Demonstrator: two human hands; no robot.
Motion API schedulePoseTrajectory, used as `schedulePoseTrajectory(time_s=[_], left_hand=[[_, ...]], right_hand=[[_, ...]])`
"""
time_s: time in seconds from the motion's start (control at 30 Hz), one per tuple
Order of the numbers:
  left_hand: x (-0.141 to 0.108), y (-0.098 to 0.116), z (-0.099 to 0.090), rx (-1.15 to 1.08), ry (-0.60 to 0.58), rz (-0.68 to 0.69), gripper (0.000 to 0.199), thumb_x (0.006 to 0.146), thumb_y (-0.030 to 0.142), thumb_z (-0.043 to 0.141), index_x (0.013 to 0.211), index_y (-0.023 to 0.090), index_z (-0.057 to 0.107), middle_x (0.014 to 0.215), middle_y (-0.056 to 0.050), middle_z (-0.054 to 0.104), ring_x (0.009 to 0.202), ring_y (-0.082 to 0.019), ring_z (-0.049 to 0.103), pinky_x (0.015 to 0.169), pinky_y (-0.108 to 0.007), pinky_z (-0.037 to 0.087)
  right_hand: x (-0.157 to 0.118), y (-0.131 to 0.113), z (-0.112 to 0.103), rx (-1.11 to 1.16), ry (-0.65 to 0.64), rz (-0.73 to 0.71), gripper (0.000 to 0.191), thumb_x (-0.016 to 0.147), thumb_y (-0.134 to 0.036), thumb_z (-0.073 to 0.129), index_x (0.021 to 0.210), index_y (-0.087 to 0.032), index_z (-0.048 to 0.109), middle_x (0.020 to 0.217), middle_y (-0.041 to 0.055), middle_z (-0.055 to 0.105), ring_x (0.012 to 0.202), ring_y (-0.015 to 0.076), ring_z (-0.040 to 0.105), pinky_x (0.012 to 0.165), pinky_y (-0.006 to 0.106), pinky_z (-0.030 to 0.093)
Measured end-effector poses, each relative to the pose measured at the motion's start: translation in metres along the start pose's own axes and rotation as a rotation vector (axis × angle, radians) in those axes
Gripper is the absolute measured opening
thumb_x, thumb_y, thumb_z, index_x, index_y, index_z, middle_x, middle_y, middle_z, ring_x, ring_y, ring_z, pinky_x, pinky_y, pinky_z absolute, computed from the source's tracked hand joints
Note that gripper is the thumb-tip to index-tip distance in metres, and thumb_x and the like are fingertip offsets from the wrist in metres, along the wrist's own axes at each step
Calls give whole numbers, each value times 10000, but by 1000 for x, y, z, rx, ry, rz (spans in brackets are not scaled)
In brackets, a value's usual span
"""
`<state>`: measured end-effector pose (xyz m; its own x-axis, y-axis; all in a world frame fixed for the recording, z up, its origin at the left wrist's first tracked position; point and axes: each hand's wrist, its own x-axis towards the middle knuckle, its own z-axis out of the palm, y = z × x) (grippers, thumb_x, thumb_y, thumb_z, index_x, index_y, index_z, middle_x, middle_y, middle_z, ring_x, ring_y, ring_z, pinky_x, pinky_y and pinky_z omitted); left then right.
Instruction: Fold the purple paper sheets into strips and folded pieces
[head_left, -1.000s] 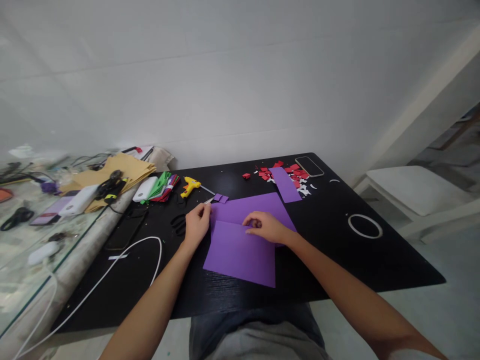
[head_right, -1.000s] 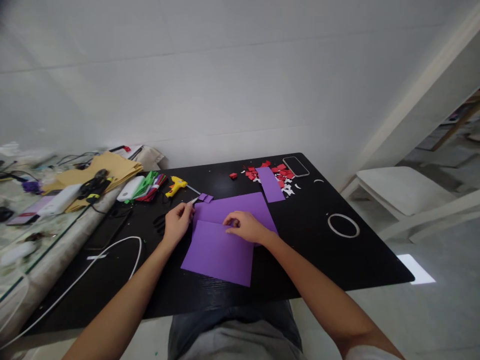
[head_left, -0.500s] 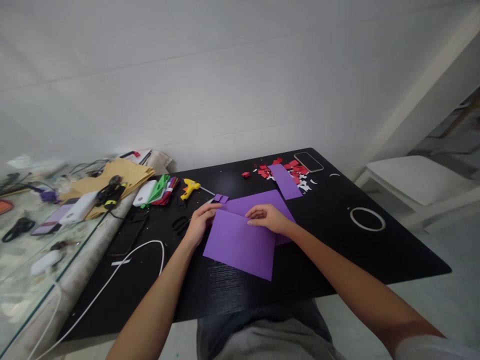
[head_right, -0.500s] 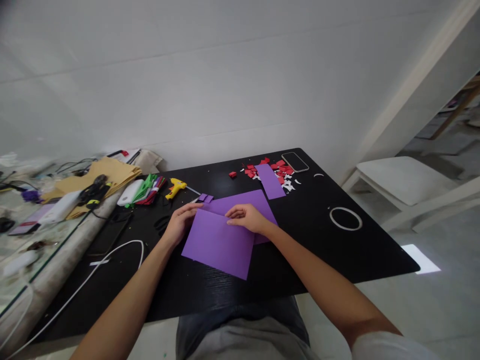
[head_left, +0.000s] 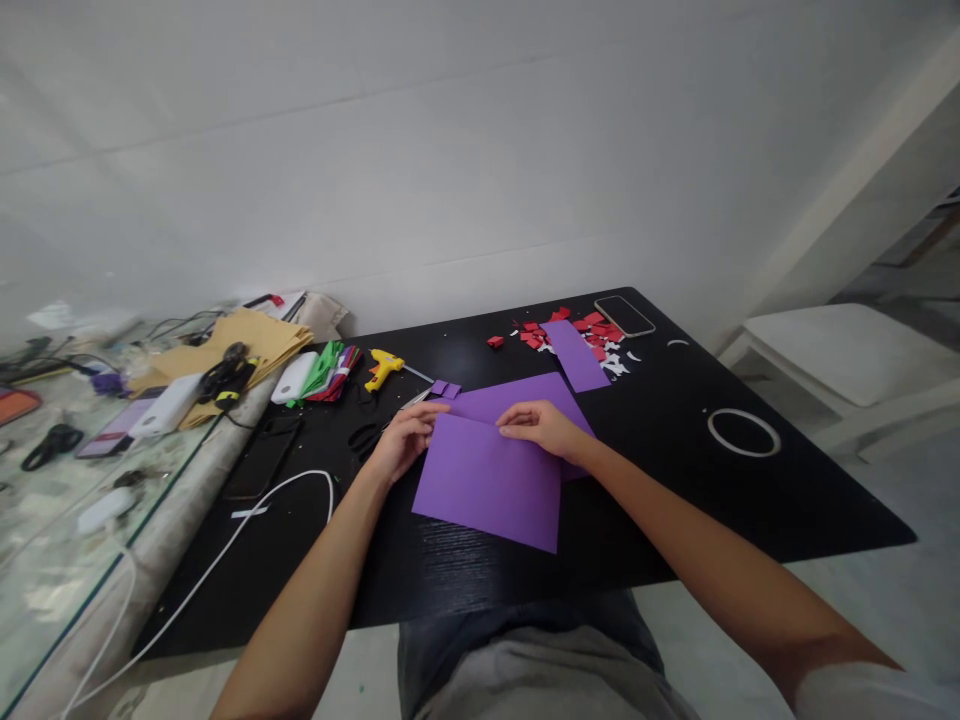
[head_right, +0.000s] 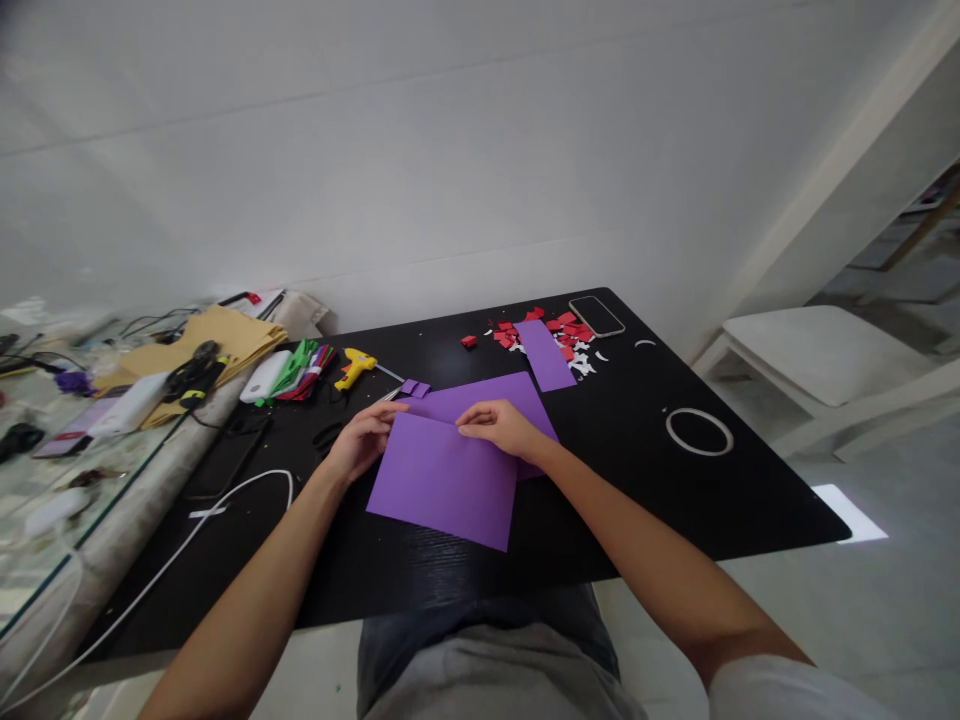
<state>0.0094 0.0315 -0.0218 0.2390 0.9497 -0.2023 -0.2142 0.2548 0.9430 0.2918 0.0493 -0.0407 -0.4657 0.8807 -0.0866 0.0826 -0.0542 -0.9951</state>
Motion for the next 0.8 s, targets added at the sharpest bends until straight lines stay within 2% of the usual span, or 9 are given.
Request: schedulePoseTrajectory(time_s=[0.33, 0.57, 0.8], left_hand=[[-1, -2, -3, -78, -68, -23, 395, 597, 125, 740, 981, 171, 820, 860, -46, 772, 659, -129, 629, 633, -241, 491], [0, -4, -8, -205, -158, -20, 314, 653, 157, 830, 967, 143, 823, 801, -58, 767, 655, -136, 677, 645, -229, 533], [-2, -3, -6, -219, -161, -37, 318, 668, 191, 887, 969, 126, 807, 778, -48, 741, 658, -129, 675, 655, -220, 546]], right_hand=[[-3, -5, 0, 53, 8, 68, 232, 735, -340, 848, 902, -194, 780, 898, 34, 769, 913, 202, 716, 936, 366, 519], [-3, -6, 1, 256, -49, 165, 303, 641, -367, 928, 874, -218, 803, 858, 15, 757, 813, 185, 678, 876, 359, 518], [-4, -7, 3, 288, -44, 188, 280, 629, -338, 927, 856, -224, 810, 824, 5, 738, 758, 168, 644, 806, 333, 506]])
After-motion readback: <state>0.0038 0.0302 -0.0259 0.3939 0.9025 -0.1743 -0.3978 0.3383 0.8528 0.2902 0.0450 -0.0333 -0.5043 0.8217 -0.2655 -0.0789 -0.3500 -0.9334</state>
